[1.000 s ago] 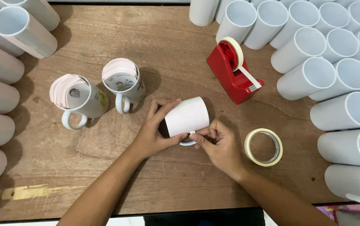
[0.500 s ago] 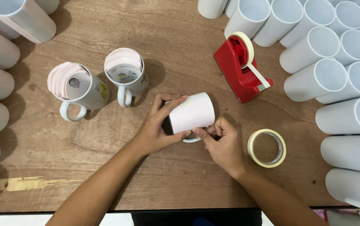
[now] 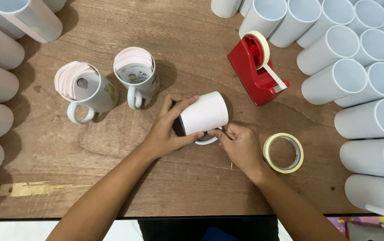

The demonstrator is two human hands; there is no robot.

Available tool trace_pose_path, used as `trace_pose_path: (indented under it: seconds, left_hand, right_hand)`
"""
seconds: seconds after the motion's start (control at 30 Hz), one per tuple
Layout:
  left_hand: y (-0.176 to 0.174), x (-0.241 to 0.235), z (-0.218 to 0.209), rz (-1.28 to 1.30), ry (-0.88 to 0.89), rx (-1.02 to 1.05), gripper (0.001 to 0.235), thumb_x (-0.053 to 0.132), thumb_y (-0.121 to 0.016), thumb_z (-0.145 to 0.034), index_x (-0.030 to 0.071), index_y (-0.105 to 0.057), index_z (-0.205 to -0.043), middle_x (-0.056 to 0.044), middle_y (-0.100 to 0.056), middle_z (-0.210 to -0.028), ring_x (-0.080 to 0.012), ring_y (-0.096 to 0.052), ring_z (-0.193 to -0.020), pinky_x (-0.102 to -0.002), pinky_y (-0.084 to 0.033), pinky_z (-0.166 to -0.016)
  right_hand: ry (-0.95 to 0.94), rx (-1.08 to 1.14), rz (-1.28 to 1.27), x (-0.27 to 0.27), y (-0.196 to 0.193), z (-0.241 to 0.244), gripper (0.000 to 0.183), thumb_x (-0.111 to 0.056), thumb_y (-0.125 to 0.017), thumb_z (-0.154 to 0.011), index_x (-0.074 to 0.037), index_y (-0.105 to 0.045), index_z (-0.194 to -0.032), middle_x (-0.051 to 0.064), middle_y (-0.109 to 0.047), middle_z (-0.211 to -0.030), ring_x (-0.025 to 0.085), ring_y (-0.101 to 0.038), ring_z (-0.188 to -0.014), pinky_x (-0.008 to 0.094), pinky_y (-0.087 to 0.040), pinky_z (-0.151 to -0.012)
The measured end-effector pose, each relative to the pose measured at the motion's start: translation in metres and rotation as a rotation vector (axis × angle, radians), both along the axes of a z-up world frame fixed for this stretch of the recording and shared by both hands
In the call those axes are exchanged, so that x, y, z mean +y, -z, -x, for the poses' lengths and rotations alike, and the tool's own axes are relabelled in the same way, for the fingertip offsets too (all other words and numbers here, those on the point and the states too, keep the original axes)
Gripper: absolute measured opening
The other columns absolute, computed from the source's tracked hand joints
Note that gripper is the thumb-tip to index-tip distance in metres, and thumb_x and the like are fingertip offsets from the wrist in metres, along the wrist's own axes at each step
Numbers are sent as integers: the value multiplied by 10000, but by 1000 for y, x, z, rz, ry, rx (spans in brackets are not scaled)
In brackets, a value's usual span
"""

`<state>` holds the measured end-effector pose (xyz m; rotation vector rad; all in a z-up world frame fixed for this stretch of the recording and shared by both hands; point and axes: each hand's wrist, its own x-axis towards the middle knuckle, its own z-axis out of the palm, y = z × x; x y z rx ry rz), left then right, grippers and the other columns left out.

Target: The person repeatedly wraps clear tape around the exterior of white mugs using a red tape dispenser. They smooth the tape by hand, rotate the mug to cover different sides, and place finished mugs aside. The workspace contains many identical white mugs arranged in rows on a wooden table.

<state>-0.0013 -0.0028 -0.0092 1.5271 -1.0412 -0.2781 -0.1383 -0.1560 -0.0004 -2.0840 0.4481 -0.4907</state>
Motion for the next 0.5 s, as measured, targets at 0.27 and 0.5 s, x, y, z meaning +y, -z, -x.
trace_pose_path:
  seconds: [0.27,0.5]
  left_hand:
    - [0,1,0,-5,5,-9,749,253,-846,-679,50,-523,-1323,-142,-445,-1098,-339,-520,-1116,-506,-379,-1014]
    - [1,-1,-1,17,10,-19,720,215,-844,-683,43,-530,-1307,-156,-458,-1102,-373,-524,-1150,-524,-390,-1010]
  right_hand:
    - [-32,-14,-37,-8,-2,-2,586,-196,-834,-708,-117,-287,-512,110,-530,-413,131,-427,-406,245,-284,-409]
    - [-24,-8,71,-9,4,-4,576,-207,-839,-707,-120,-312,-491,82,-504,-394,177,-414,-370,256,-298,-406]
